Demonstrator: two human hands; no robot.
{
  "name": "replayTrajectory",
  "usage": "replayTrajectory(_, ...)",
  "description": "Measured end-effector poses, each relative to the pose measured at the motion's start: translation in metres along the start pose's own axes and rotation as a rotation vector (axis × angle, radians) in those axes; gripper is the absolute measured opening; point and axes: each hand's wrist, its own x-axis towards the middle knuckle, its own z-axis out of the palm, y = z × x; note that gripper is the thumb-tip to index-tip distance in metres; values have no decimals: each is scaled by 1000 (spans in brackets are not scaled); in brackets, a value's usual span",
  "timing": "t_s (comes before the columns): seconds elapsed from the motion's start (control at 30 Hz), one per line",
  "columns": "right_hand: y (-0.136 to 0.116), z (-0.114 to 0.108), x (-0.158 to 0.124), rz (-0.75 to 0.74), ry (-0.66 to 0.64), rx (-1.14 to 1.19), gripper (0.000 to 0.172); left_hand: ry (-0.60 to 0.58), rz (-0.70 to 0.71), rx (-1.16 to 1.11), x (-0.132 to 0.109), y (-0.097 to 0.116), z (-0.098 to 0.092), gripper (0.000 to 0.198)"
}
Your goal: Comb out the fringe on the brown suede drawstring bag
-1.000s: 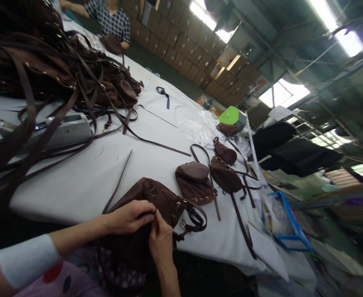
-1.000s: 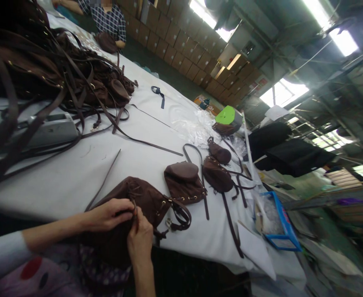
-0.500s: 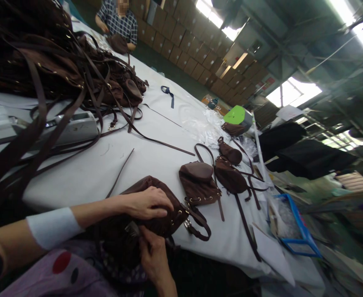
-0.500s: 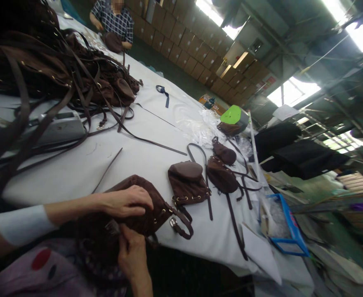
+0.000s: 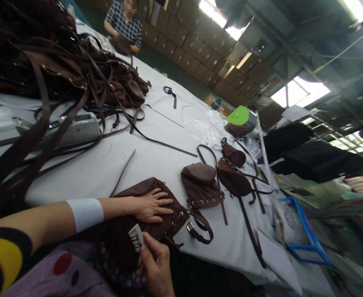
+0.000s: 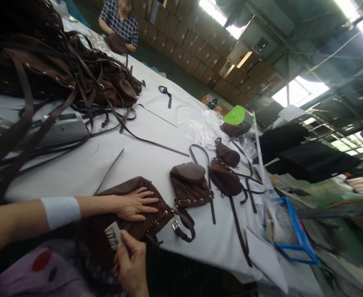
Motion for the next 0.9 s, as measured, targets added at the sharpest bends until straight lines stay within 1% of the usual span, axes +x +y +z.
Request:
replayTrajectory(0.1,8,0,7,49,77,191,41,-31,4,-65,12,-8,-7,49)
replayTrajectory(0.17,13,-3,9,50,158,263,45,23,8,-122,18,-7,-17,44)
replayTrajectory(0.23,14,-8,8,42,228,291,48,141,7,-219,18,2,-28,37)
replayTrajectory(0.27,14,-11,7,42,253,295,49,200,-10,-306,15,9,-33,33)
replayTrajectory(0.3,12,-13,6,44,271,299,49,231,-38,-421,12,16,-36,32)
replayTrajectory(0.37,8,-16,4,44,282,296,48,213,-100,-647,4,28,-38,32)
replayTrajectory(0.43,3,-14,5,37,269,284,48,176,-150,-760,-1,35,-33,36)
replayTrajectory(0.47,0,-12,7,32,260,275,49,182,-169,-765,-1,36,-29,38)
replayTrajectory(0.6,-9,-5,12,-1,244,182,51,300,-242,-702,11,30,-13,40)
replayTrajectory(0.7,-12,-7,11,-23,235,91,49,302,-240,-671,19,23,-5,37)
replayTrajectory(0.8,-12,-10,5,-16,235,31,49,291,-232,-651,20,19,0,32)
replayTrajectory(0.9,-12,-4,-4,-28,234,36,45,316,-251,-618,22,13,2,26)
